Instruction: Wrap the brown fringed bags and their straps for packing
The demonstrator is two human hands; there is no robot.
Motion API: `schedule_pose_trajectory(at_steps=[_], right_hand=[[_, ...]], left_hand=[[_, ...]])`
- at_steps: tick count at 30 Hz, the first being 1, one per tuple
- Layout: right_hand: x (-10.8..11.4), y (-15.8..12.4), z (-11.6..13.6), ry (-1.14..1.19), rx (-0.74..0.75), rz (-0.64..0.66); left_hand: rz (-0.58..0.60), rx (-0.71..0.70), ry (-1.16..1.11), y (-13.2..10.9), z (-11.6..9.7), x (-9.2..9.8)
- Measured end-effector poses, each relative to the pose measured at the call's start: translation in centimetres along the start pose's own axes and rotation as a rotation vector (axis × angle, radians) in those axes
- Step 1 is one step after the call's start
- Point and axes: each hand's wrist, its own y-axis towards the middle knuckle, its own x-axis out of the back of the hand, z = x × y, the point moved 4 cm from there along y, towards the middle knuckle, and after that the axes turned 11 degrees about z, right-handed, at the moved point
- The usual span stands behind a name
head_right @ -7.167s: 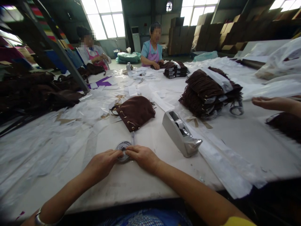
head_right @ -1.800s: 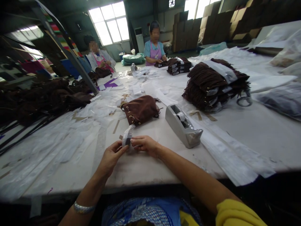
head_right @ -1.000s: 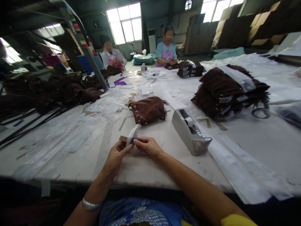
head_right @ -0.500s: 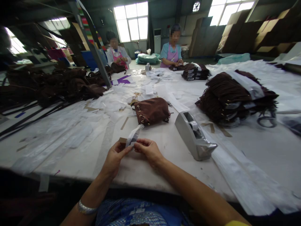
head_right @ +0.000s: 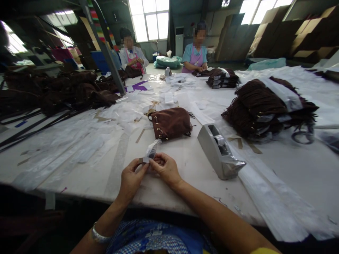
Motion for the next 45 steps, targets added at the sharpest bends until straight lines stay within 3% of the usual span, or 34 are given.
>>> schedule_pose_trajectory(at_steps=[4, 8, 13, 17, 21, 27, 31, 39, 42, 45], right_hand=[[0.2, 0.0, -0.5, -0.015, 0.006, 0.002], [0.0, -0.1, -0.4, -0.083, 0.032, -0.002], [-0.1, -0.4, 0.0, -0.15, 0.042, -0.018], [0.0, -0.5, 0.3, -0.134, 0.037, -0.005], [-0.1, -0.6, 0.4, -0.056, 0.002, 0.021], [-0.2, -0.4, 0.7, -0.137, 0.04, -0.096], [-0.1, -0.4, 0.9, -0.196, 0.047, -0.147], [0.0, -0.8, 1.2, -0.291, 0.085, -0.156], [-0.2, -0.9, 1.2, -0.313, 0.104, -0.144], [-0.3, -0.9, 0.9, -0.325, 0.11, -0.121]], left_hand=[[0.069, -0.047, 0.054, 0.1, -0.7, 0.8], [0.039, -0.092, 0.097, 0.4, -1.0, 1.9], [0.107, 0.028, 0.054, 0.7, -0.5, 1.9], [0.129, 0.047, 0.07, 0.7, -0.9, 1.9], [0.09, -0.028, 0.218, 0.5, -1.8, 2.1], [-0.027, -0.117, 0.436, 0.1, -2.2, 1.0], [-0.053, -0.09, 0.336, 0.2, -2.1, 0.3], [0.075, 0.046, 0.02, 1.1, -0.9, 0.7], [0.07, 0.055, 0.013, 1.1, -0.5, 1.0], [0.009, 0.023, 0.151, 1.0, -0.6, 1.1]])
